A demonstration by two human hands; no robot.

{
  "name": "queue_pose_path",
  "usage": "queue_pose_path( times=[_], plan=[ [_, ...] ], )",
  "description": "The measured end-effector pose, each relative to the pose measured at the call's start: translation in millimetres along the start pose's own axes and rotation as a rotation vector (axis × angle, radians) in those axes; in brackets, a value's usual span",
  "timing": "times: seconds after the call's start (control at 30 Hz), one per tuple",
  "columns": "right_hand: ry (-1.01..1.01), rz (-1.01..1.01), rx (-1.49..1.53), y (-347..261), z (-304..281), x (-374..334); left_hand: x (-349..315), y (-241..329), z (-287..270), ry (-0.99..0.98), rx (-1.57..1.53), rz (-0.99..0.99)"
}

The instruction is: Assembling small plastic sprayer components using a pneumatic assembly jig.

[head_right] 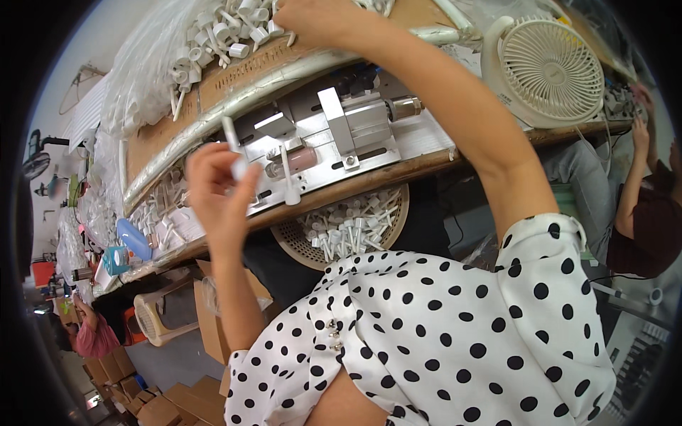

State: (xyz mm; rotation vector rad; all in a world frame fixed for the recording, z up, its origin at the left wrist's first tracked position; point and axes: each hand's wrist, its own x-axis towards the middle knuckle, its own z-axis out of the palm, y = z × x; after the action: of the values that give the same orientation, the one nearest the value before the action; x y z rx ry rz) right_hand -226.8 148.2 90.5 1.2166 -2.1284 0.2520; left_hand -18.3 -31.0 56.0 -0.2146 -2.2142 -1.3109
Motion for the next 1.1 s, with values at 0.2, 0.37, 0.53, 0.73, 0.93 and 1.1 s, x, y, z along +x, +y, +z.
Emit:
queue_pose_path(
  times=[0.2,0.37,0.53,0.73,0.93,1.1],
  plan=[
    [-0.113,-0.132,-0.046,-17,-20,16,-35,-13,29,-0.132,0.305,0.126],
    [0.064,0.450,0.803,-38,-32,2,-34,-12,36,-0.158,0.383,0.195],
    [-0.500,0.963,1.749,-37,-80,-24,-32,-6,34,-0.206,0.442,0.191],
    [-0.150,0.536,1.561,-93,-59,-74,27,-6,4,-0.202,0.241,0.128],
    [-0.254,0.123,0.882,-131,-63,-70,143,-94,-60,0.136,0.858,0.095],
    [0.015,-0.180,0.585,-136,-19,-77,171,-111,-40,0.202,0.963,0.115]
  ],
)
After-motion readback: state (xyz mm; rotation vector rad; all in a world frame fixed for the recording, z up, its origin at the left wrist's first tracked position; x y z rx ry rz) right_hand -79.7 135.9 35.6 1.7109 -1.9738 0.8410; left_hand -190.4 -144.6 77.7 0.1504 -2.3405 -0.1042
